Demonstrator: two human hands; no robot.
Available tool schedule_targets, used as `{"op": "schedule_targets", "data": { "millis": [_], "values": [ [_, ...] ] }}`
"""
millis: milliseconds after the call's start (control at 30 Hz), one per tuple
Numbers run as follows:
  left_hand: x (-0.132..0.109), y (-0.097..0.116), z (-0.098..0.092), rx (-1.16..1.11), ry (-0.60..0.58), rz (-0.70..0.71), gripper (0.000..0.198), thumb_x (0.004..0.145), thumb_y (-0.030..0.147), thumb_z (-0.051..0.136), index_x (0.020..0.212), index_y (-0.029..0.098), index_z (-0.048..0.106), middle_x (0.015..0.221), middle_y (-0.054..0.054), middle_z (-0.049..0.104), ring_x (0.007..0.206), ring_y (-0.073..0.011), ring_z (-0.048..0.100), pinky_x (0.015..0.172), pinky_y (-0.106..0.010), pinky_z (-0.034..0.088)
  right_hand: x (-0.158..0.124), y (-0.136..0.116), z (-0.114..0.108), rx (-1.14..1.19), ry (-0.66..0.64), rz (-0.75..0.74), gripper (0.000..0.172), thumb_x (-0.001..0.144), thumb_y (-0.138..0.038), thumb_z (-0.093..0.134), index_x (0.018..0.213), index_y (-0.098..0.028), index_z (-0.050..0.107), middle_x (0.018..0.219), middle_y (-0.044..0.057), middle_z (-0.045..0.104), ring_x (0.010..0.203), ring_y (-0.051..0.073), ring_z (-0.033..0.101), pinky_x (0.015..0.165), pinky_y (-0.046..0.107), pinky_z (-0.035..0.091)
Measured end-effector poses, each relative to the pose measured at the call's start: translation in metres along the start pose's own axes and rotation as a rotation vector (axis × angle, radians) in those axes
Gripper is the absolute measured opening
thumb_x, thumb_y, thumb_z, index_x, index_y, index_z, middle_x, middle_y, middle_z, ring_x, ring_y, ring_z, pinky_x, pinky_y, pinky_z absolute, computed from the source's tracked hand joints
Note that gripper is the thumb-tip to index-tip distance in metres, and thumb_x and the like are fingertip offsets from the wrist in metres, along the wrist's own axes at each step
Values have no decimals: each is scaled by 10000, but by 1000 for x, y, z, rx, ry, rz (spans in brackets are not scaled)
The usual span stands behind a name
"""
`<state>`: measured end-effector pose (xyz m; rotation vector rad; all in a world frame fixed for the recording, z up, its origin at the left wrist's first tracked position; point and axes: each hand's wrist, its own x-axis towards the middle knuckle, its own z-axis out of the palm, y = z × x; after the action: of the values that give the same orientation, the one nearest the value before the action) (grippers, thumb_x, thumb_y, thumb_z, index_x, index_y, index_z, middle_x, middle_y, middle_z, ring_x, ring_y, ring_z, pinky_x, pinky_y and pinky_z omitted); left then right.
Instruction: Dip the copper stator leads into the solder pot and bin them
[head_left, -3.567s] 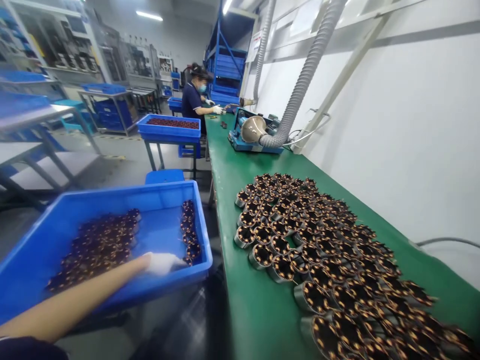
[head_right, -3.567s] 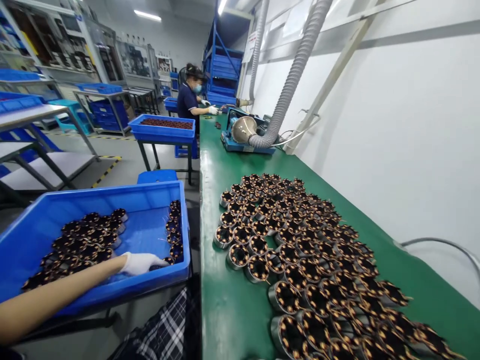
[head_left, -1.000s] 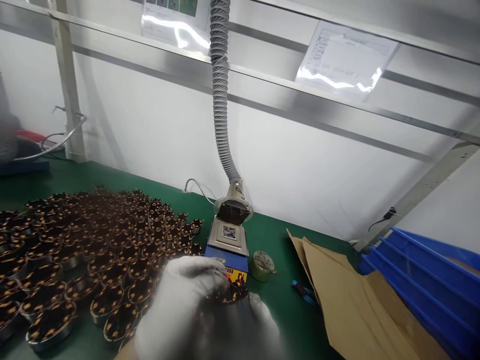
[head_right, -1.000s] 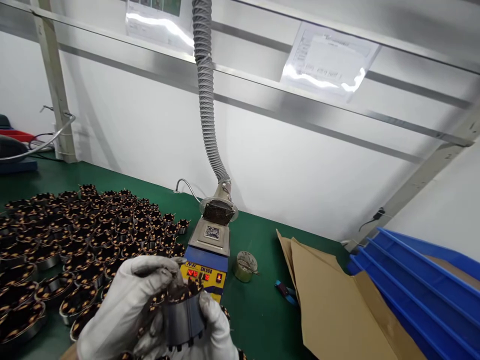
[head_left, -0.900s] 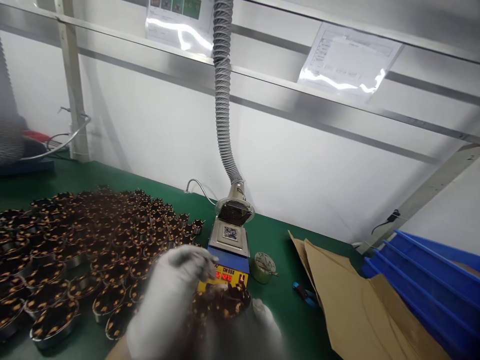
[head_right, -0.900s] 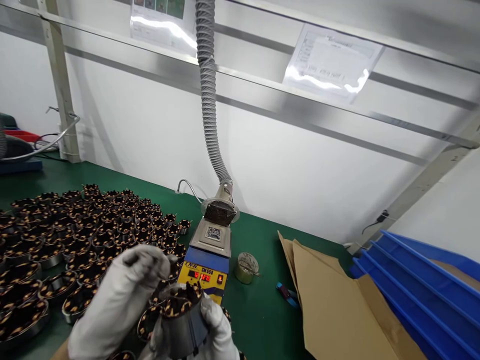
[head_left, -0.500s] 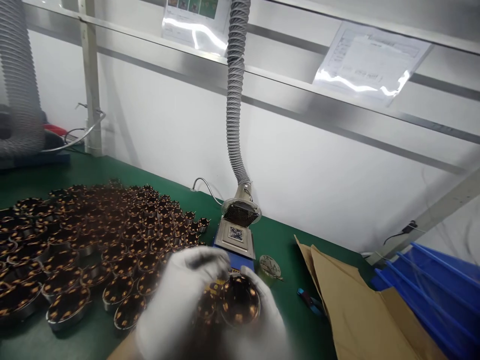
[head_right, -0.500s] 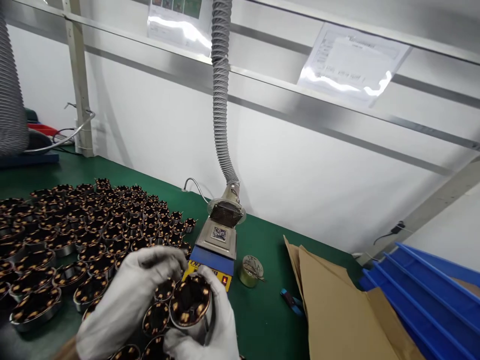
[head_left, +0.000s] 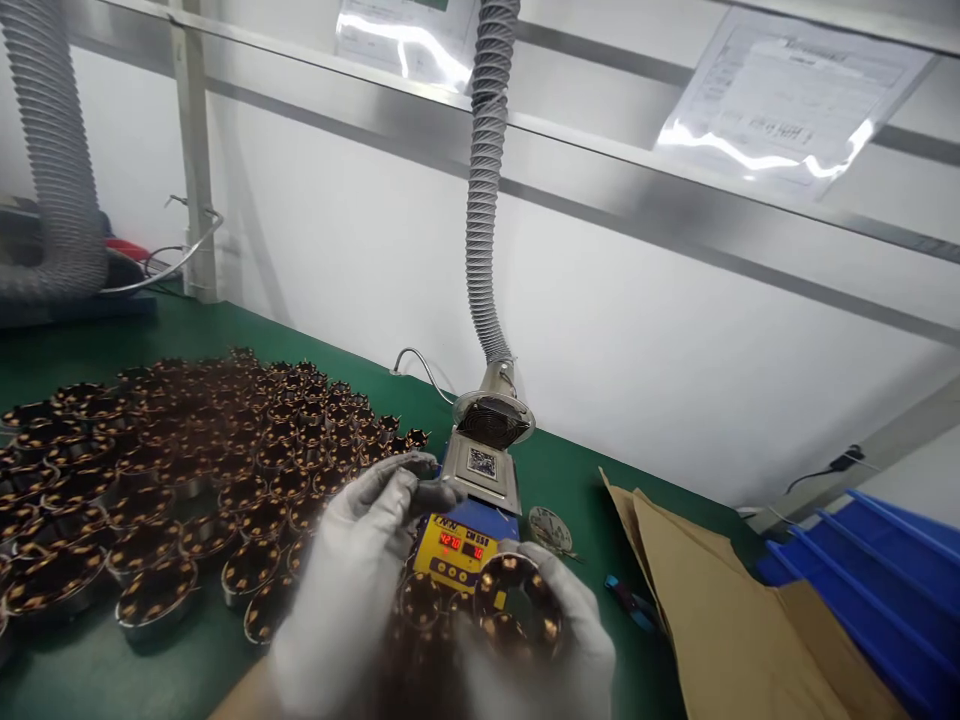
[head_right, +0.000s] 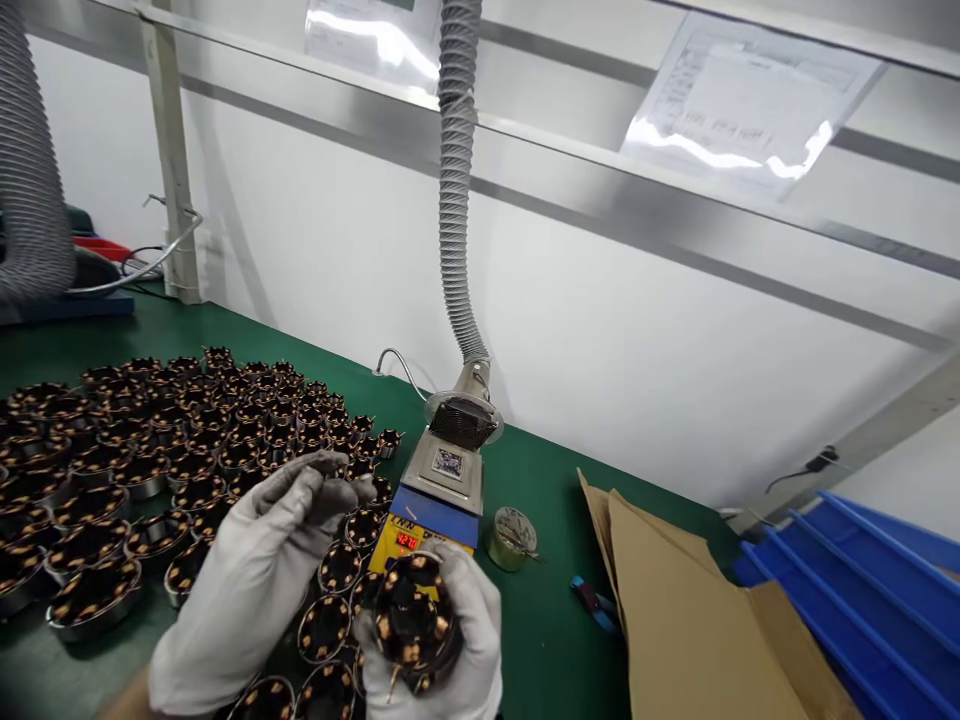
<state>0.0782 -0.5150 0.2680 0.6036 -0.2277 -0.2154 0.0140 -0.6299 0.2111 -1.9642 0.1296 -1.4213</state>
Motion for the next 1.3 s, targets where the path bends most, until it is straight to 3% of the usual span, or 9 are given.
{"op": "schedule_targets", "data": {
  "millis": [100, 200, 533, 700, 800, 1000, 1067, 1167, 1300],
  "values": [
    [2, 7, 3, 213, -164, -101, 384, 688, 287, 746, 1018, 169, 590, 1001, -85, 605, 957, -208, 564, 868, -255, 466, -2, -5, -3, -19, 35, 12, 486, 635, -370, 691, 1045, -166, 528, 993, 144, 565, 899, 287, 568, 739, 419, 498],
    [1, 6, 5, 320, -257, -214, 387, 677, 272, 735, 1009, 146, 581, 991, -110, 597, 919, -237, 570, 848, -321, 472, -6, -1, -7, -32, -18, -17, 481, 618, -339, 705, 1040, -174, 543, 1041, 150, 566, 939, 308, 566, 755, 416, 496],
    [0, 2, -4, 467, -181, -165, 176, 717, 243, 643, 862, 156, 594, 852, -53, 600, 812, -167, 559, 754, -245, 462, -4, 19, -5, 92, -156, 26, 548, 580, -345, 744, 1074, -215, 545, 988, 117, 630, 863, 297, 623, 658, 389, 538],
    [-2, 7, 2, 332, -284, -234, 436, 645, 228, 739, 1042, 195, 561, 1014, -68, 584, 920, -216, 561, 845, -307, 463, -9, 9, -3, 77, -157, 66, 538, 602, -376, 725, 1078, -197, 551, 1074, 142, 595, 967, 319, 582, 726, 415, 524],
    [-1, -1, -2, 334, -209, -261, 277, 703, 271, 707, 931, 151, 605, 914, -78, 610, 855, -198, 577, 792, -275, 477, -10, -3, 1, 79, -200, 50, 551, 621, -368, 700, 1117, -202, 527, 1079, 140, 593, 993, 327, 567, 757, 444, 513],
    [14, 2, -9, 173, -48, -51, 288, 680, 352, 753, 844, 151, 626, 834, -43, 621, 798, -134, 578, 738, -170, 469, -3, -9, 3, 51, -134, -54, 552, 608, -267, 716, 1111, -192, 502, 1029, 121, 589, 939, 287, 586, 751, 417, 518],
    [15, 9, -6, 187, -108, -39, 341, 675, 366, 759, 907, 157, 623, 895, -57, 623, 865, -154, 578, 789, -190, 467, 0, -2, 0, 59, -132, -63, 575, 600, -281, 721, 1121, -194, 491, 1034, 114, 583, 928, 279, 589, 753, 418, 520],
    [10, 13, -3, 312, -315, -219, 385, 644, 331, 783, 936, 139, 621, 904, -82, 626, 865, -190, 587, 781, -229, 485, 3, 14, -2, 88, -194, -71, 603, 565, -365, 736, 1099, -208, 506, 996, 100, 607, 889, 289, 601, 716, 425, 532],
    [6, 3, -2, 422, -212, -213, 199, 682, 261, 729, 805, 135, 637, 796, -58, 635, 757, -173, 598, 686, -214, 495, 0, 19, 1, 115, -237, -34, 633, 517, -427, 752, 1078, -238, 526, 970, 87, 624, 883, 307, 600, 689, 442, 536]
  ]
}}
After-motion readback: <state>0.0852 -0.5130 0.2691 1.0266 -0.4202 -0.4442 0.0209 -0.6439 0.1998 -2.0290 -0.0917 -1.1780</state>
